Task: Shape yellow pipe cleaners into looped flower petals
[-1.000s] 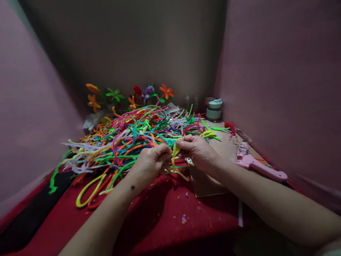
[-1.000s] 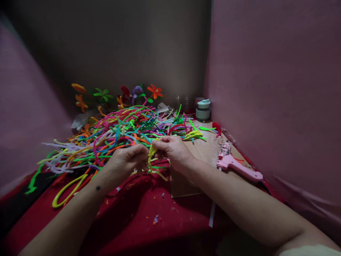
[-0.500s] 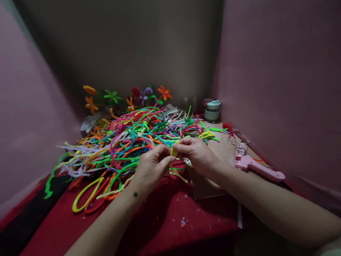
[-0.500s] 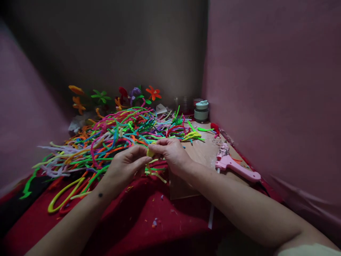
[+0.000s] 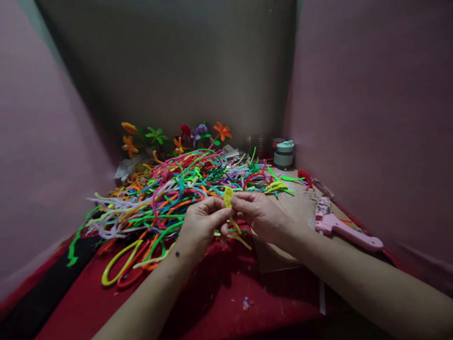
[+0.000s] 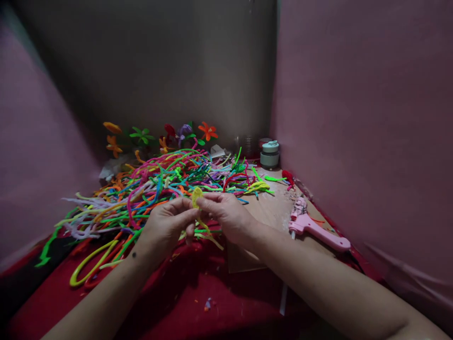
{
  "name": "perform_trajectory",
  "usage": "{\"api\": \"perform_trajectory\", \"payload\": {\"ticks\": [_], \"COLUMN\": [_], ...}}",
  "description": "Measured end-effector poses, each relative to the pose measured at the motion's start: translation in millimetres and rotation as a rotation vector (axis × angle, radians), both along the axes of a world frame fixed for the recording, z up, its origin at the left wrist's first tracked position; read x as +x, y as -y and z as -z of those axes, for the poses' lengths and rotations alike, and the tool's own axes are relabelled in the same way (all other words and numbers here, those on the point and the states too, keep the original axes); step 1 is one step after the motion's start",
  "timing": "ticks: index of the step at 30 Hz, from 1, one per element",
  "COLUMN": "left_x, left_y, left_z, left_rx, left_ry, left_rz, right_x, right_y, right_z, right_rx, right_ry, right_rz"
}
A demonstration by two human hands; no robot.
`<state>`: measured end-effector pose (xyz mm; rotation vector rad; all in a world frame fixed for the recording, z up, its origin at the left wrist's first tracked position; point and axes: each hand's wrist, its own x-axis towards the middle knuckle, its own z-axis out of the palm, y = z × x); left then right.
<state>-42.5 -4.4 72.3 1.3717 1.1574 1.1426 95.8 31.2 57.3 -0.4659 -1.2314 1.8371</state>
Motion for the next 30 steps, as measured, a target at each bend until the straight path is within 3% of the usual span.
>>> {"api": "perform_trajectory", "payload": {"ticks": [3,9,14,19,26,30], "left_x": [3.7,-6.4,-19.2,-18.3,-17.2,-18.1], "left_y": [0.2,-1.7,-3.6,-3.1,-1.6,-3.0], "left_z": [0.3,-8.7,-11.7,-11.6,-7.9,-5.2], "left_rx": [0.039,0.16,-0.01,-0.041,0.217,0.314], "left_ry": [0.007,-0.009,0.054,-0.079,-0.408,-0.501], "left_rz": [-0.067,-0.154,0.065,0.048,-0.034,-0.068], "right_x": [0.4,3.3,2.3,0.5,1.6,3.0], "right_y": [2.4,7.5,10.8,9.5,5.4,7.3], "right_z": [0.8,-13.2,-15.7,-10.4,-5.9,-10.3], "right_rx": [0.017,0.126,0.1,0.06,0.131,0.167], "right_ry": [0.052,0.28,0.319,0.3,0.422,0.562], "right_rz": [-0.008,0.184,0.052,0.028,0.02,0.015]}}
